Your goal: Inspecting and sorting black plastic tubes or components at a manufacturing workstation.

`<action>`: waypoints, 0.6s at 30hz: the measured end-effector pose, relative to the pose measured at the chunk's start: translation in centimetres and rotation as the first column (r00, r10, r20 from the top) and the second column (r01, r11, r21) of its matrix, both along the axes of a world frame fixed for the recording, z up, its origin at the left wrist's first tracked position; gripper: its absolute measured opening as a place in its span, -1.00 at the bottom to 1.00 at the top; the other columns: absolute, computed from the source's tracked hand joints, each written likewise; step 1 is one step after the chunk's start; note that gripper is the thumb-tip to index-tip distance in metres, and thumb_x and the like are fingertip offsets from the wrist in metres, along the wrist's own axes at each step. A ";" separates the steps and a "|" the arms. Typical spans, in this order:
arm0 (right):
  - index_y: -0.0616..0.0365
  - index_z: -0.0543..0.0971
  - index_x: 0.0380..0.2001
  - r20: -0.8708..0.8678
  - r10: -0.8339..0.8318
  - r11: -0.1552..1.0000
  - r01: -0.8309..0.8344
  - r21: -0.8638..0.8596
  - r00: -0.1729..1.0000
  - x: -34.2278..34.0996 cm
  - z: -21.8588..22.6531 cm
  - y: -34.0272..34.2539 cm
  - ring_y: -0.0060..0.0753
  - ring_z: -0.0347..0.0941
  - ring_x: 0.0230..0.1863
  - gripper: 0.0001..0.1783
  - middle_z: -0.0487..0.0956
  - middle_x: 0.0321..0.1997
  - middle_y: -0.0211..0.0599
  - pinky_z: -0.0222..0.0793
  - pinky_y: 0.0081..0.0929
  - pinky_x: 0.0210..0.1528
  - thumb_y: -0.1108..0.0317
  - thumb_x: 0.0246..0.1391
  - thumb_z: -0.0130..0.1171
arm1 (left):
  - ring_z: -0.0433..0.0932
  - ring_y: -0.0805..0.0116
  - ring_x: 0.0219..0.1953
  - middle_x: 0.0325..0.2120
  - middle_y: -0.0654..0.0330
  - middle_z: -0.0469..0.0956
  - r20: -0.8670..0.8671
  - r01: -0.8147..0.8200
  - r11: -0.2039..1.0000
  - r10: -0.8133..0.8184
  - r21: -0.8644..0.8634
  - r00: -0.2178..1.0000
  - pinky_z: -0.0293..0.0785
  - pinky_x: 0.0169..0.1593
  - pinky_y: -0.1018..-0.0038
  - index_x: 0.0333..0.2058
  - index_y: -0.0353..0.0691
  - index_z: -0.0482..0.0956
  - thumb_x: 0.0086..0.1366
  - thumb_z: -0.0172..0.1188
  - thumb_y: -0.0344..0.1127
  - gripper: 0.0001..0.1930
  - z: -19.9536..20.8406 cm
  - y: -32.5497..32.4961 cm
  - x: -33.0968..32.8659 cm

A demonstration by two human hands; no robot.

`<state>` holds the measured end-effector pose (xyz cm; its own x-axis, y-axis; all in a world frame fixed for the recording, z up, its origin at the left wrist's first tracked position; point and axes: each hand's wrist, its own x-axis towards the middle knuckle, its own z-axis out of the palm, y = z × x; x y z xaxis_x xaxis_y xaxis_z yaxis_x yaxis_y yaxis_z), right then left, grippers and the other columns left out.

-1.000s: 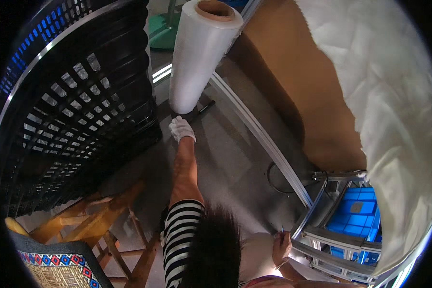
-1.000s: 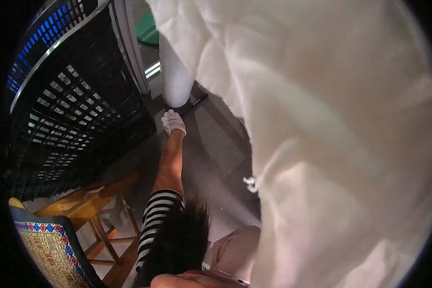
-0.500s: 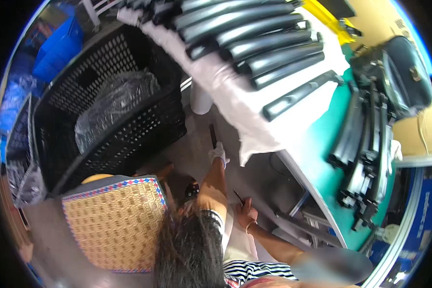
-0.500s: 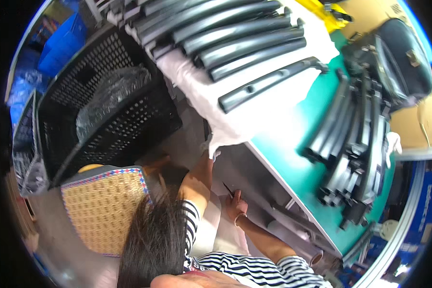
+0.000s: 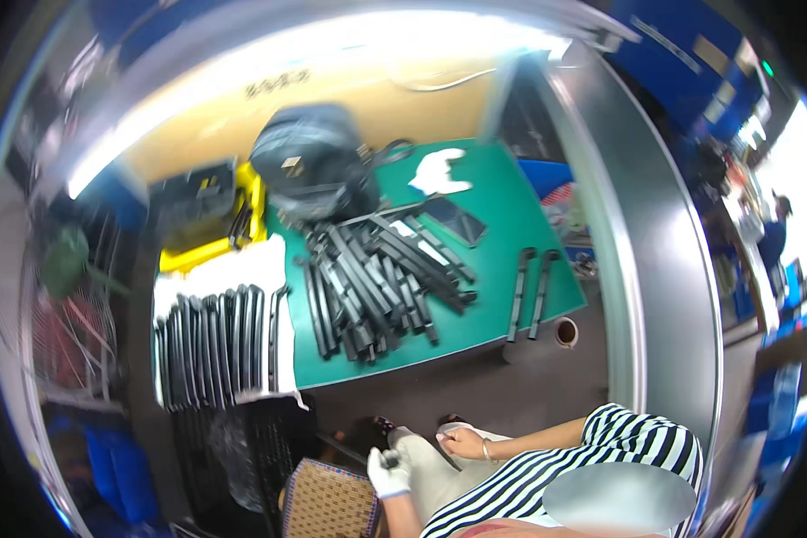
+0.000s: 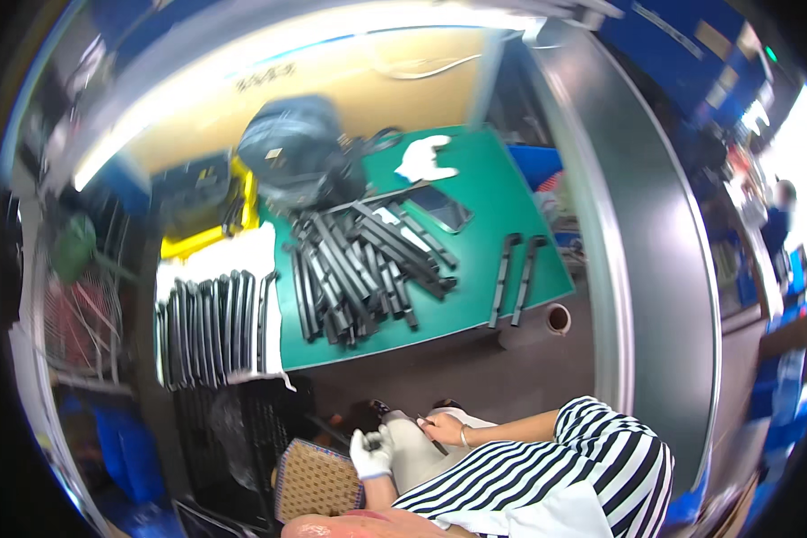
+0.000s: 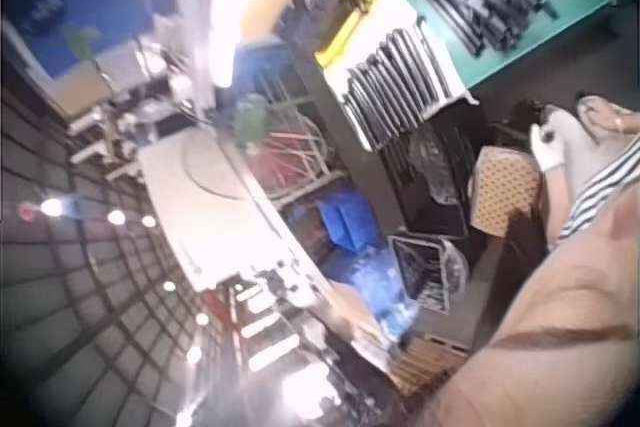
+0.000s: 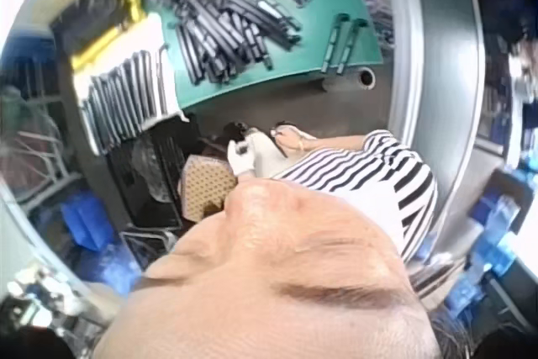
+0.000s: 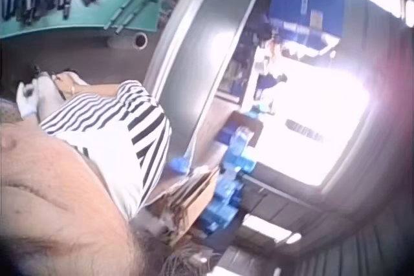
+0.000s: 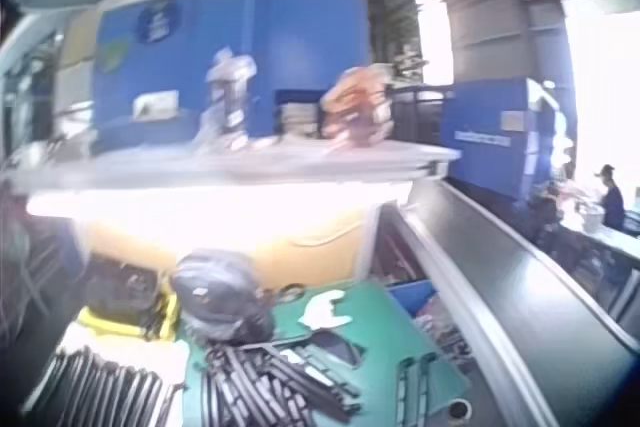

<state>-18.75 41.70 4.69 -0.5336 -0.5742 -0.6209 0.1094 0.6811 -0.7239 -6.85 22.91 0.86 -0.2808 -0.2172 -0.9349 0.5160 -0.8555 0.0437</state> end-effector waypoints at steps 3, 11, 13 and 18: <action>0.10 0.69 -0.29 0.241 -0.178 0.968 0.214 -0.132 0.954 0.3 7.2 0.2 -0.58 0.40 -0.49 -0.46 0.53 -0.53 -0.46 0.36 -0.53 -0.37 -0.15 0.37 -0.02 | 0.55 0.29 -0.45 -0.60 0.20 0.53 -0.159 0.193 0.967 -0.220 -0.166 0.962 0.58 -0.03 0.01 -0.63 -0.07 0.38 0.38 0.23 -0.05 -0.57 11.2 4.7 -1.0; 0.20 0.47 0.01 0.279 -0.510 0.544 0.556 -0.628 0.814 -4.2 16.0 0.9 -0.45 0.46 -0.10 -0.60 0.57 -0.14 -0.28 0.40 -0.42 0.02 0.09 0.34 0.13 | 0.50 0.30 -0.01 -0.05 0.22 0.57 0.097 0.622 0.303 -0.846 -0.722 0.525 0.44 0.12 0.32 0.08 -0.19 0.54 0.51 -0.13 0.15 -0.46 22.4 11.3 -14.6; 0.19 0.47 0.00 0.362 -0.595 0.357 0.640 -0.681 0.717 -5.4 17.7 0.7 -0.47 0.45 -0.13 -0.65 0.56 -0.17 -0.31 0.40 -0.43 -0.02 0.14 0.36 0.09 | 0.53 0.33 -0.06 -0.07 0.20 0.58 0.043 0.581 0.296 -0.866 -0.758 0.497 0.46 0.07 0.39 0.09 -0.22 0.52 0.51 -0.07 0.04 -0.53 24.5 11.8 -16.1; 0.17 0.45 -0.11 0.355 -0.737 0.122 0.631 -0.766 0.574 -6.7 22.0 2.3 -0.56 0.31 -0.34 -0.74 0.45 -0.38 -0.39 0.32 -0.49 -0.23 0.19 0.38 0.06 | 0.57 0.35 -0.37 -0.46 0.21 0.59 0.350 0.542 -0.021 -0.784 -0.840 0.513 0.54 -0.12 0.38 -0.33 -0.25 0.55 0.50 -0.07 0.05 -0.53 30.1 12.3 -21.7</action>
<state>-25.46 44.02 26.71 -0.9927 -0.0891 -0.0819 0.1147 -0.4783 -0.8707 -28.58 35.24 31.01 -0.8842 -0.3557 -0.3027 -0.1695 -0.3597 0.9176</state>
